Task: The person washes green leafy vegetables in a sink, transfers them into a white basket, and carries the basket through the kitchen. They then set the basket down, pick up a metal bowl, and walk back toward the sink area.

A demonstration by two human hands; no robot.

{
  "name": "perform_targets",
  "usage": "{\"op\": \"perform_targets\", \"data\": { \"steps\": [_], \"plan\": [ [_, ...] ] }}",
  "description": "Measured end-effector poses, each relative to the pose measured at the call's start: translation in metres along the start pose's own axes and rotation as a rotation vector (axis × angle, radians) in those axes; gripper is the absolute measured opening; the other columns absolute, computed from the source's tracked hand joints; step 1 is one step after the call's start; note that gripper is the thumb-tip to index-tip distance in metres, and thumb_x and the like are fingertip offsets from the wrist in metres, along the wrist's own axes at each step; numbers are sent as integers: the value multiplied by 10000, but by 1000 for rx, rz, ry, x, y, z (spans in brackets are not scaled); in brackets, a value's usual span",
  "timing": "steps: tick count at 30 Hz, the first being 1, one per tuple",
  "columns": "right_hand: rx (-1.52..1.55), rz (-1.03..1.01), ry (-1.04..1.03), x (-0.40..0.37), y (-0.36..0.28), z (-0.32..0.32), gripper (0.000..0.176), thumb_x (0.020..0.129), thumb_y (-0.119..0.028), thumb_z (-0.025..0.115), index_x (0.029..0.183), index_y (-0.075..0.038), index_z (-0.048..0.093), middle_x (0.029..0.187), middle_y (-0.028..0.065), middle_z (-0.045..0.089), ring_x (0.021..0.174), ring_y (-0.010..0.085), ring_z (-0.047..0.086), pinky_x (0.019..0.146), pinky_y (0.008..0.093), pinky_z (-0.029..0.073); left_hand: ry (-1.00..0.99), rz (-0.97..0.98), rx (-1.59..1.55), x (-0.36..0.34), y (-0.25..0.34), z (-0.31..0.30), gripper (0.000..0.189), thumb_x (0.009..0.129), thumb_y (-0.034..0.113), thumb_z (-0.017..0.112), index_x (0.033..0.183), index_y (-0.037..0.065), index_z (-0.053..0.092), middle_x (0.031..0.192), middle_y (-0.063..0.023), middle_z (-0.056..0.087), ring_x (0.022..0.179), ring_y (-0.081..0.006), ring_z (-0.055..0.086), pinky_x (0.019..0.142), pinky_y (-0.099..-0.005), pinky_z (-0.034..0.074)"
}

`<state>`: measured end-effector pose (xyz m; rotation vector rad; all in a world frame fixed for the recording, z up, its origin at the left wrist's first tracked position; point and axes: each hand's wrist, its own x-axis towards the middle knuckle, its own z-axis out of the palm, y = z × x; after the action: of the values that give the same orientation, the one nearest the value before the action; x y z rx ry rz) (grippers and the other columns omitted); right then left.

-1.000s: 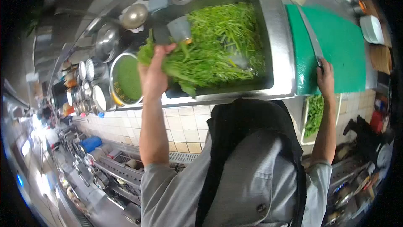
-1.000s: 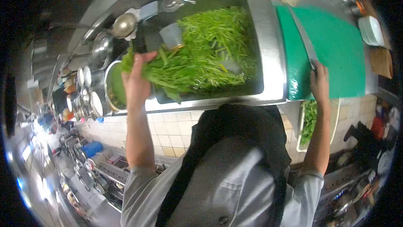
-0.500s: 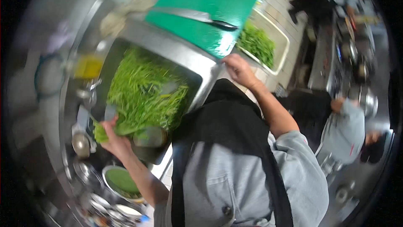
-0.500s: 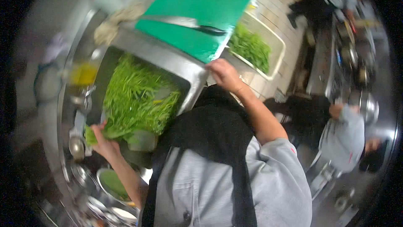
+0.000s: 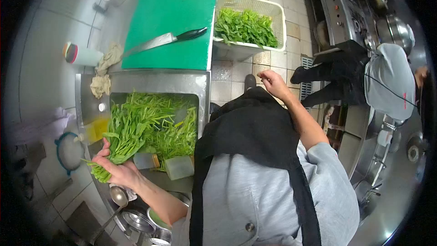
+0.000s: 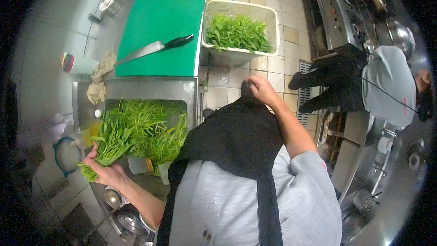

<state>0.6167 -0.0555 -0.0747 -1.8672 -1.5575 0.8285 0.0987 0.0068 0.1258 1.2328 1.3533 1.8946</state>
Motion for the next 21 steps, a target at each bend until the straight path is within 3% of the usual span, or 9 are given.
{"op": "perform_targets", "data": {
  "steps": [3,5,9,15,19,20,21],
  "plan": [
    [-36,3,-48,-9,25,-16,231,896,-60,545,1076,7,675,1015,223,682,977,394,650,889,442,516,-2,-51,-49,-2,6,40,294,1048,302,536,940,29,545,953,-71,578,1028,-291,630,1025,-518,488],
    [4,61,-72,-12,38,-27,220,897,-60,548,1060,9,678,1016,221,686,977,386,657,885,432,522,-127,40,-109,-3,2,63,255,1046,290,541,967,48,542,954,-68,574,980,-277,631,1011,-504,499],
    [60,131,-24,-22,91,-51,213,905,-68,557,1060,6,684,1016,205,696,990,360,670,884,416,527,-228,31,-227,-12,11,139,199,1041,261,554,1049,66,514,939,-67,568,915,-250,627,968,-494,519],
    [208,319,34,-25,168,-101,224,934,-53,543,1094,18,682,1020,192,707,938,299,696,845,381,544,-278,45,-171,-31,28,245,198,1039,248,555,1053,59,500,943,-87,592,947,-273,652,992,-532,508],
    [200,370,68,-14,200,-145,229,944,-63,548,1116,16,677,1004,180,714,904,271,707,826,367,550,-319,84,-103,-46,31,308,193,1037,221,557,1012,39,499,923,-91,601,937,-268,655,994,-569,495],
    [155,322,108,-12,212,-151,227,957,-76,551,1124,11,678,960,136,724,854,214,705,776,340,556,-360,103,-80,-50,32,324,185,1035,210,559,1001,39,499,913,-94,604,929,-265,658,993,-575,494],
    [165,321,107,-10,225,-154,227,957,-76,551,1124,11,678,960,136,724,854,214,705,776,340,556,-401,121,-56,-52,32,337,177,1033,198,561,989,38,499,902,-96,607,920,-262,661,991,-580,492]
  ]
}}
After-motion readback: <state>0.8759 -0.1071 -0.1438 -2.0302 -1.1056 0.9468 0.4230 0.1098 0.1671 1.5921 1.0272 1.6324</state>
